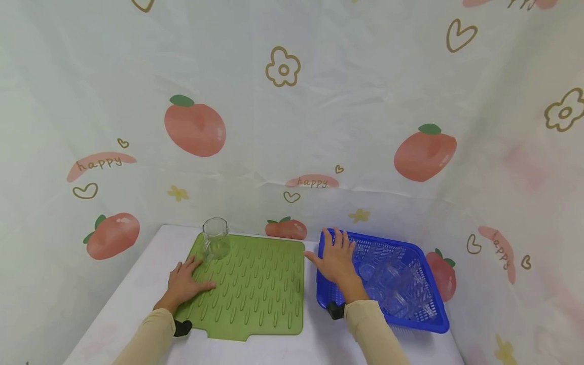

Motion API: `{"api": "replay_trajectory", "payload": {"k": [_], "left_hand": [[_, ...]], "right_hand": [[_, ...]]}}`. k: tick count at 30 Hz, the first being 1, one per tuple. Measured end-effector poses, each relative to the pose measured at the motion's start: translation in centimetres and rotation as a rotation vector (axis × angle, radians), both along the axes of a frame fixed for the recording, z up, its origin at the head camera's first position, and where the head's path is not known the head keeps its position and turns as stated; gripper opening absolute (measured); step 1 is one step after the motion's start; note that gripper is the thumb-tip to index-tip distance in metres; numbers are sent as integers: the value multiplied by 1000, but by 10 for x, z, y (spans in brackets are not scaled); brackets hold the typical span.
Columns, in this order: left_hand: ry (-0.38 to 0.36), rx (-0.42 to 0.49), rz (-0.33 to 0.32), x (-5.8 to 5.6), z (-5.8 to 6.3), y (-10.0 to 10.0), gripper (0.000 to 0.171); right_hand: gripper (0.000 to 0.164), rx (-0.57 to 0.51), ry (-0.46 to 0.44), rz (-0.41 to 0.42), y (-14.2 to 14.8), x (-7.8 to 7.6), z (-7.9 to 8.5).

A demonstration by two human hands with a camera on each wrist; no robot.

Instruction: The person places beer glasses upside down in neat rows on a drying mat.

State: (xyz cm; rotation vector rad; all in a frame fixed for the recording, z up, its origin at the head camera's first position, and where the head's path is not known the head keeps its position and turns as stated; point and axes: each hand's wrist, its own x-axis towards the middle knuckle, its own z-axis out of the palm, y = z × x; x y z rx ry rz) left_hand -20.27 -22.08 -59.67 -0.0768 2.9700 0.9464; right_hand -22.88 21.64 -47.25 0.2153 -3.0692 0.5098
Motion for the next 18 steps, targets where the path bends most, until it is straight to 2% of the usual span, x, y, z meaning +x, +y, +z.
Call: {"api": "replay_trajectory", "payload": {"k": [4, 11, 18], "left_hand": [[-17, -24, -24, 0, 0, -2, 106], [-1, -55, -29, -3, -5, -6, 108], [-22, -26, -23, -4, -11, -7, 110]], "right_hand": [[95, 4, -6, -15, 4, -1, -1], [93, -5, -12, -31, 11, -4, -1], [92, 8, 7, -51, 20, -10, -4]]}}
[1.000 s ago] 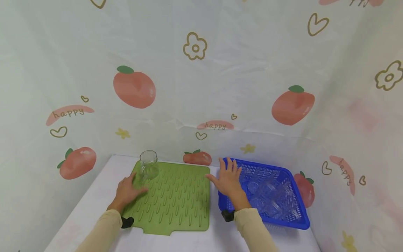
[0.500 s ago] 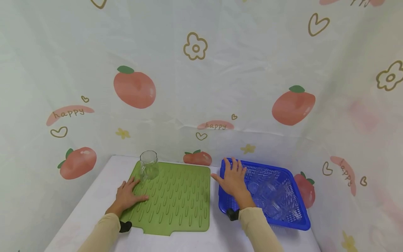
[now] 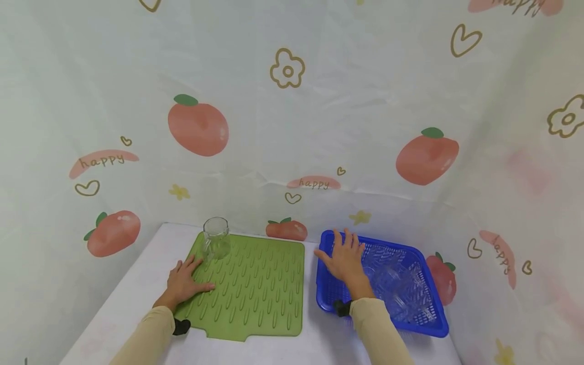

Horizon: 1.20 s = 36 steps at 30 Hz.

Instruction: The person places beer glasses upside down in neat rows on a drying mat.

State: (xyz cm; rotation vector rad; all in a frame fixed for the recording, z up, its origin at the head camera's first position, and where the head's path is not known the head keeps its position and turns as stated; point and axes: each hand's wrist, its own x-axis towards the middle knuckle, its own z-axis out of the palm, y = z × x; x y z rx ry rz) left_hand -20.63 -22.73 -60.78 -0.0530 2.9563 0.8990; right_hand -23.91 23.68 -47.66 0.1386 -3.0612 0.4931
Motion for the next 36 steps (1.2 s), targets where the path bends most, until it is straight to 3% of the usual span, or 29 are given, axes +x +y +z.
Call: {"api": "replay_trajectory", "payload": {"k": [14, 23, 30, 36], "left_hand": [[-2, 2, 4, 0, -7, -5, 112], [-13, 6, 9, 4, 1, -2, 110], [2, 23, 6, 3, 3, 1, 110], [-10, 35, 10, 4, 3, 2, 109]], "right_hand": [[93, -19, -33, -40, 16, -19, -8], [94, -51, -47, -43, 22, -31, -17], [90, -35, -97, -58, 23, -32, -24], [85, -8, -84, -73, 21, -31, -27]]}}
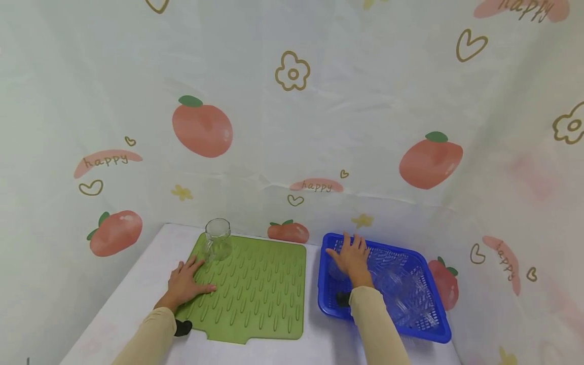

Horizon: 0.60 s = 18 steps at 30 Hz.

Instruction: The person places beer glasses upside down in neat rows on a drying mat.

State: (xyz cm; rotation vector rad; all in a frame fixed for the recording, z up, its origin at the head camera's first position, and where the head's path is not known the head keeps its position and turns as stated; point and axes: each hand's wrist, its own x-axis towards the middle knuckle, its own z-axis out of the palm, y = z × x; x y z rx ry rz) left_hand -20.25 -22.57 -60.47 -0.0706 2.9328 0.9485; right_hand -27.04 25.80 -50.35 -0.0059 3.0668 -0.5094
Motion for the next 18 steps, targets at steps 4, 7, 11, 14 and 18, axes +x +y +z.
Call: {"api": "replay_trajectory", "payload": {"k": [4, 7, 11, 14, 18], "left_hand": [[-13, 16, -1, 1, 1, -1, 108], [-11, 21, -1, 2, 2, -1, 108], [-6, 7, 0, 3, 5, 1, 107], [-9, -4, -2, 3, 7, 1, 108], [-12, 1, -3, 3, 7, 1, 108]], "right_hand": [[82, 24, -19, -12, -3, 1, 2], [82, 31, -26, -23, -4, 2, 3], [82, 31, -35, -38, -4, 3, 2], [82, 39, -38, -44, -3, 3, 0], [82, 40, -27, -33, -2, 4, 0]]}}
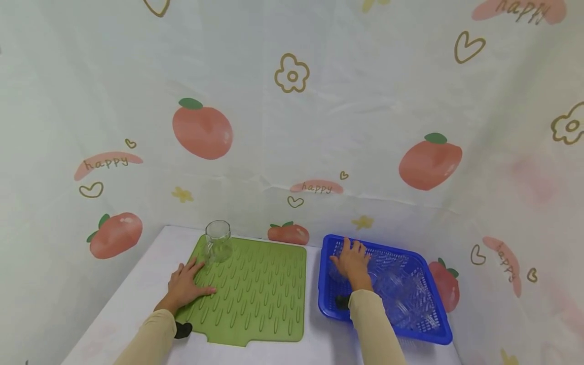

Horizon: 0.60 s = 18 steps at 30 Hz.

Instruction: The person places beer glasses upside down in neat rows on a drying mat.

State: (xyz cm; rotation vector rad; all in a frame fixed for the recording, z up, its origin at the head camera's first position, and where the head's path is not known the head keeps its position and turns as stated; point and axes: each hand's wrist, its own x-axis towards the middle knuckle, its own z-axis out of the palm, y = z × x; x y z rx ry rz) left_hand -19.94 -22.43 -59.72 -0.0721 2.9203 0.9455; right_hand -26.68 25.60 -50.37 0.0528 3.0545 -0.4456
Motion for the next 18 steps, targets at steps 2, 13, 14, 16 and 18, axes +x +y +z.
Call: {"api": "replay_trajectory", "payload": {"k": [2, 13, 14, 16, 18], "left_hand": [[7, 3, 2, 0, -1, 0, 108], [18, 11, 7, -3, -9, -3, 108], [12, 14, 8, -2, -9, -3, 108], [11, 17, 8, -2, -9, -2, 108], [9, 18, 7, -1, -9, -2, 108]], "right_hand": [[82, -4, 11, 6, 0, 0, 0], [82, -43, 18, -2, 0, 2, 5], [82, -39, 21, -2, 1, 2, 5], [82, -36, 27, -1, 2, 3, 5], [82, -27, 41, 6, 3, 4, 6]]}}
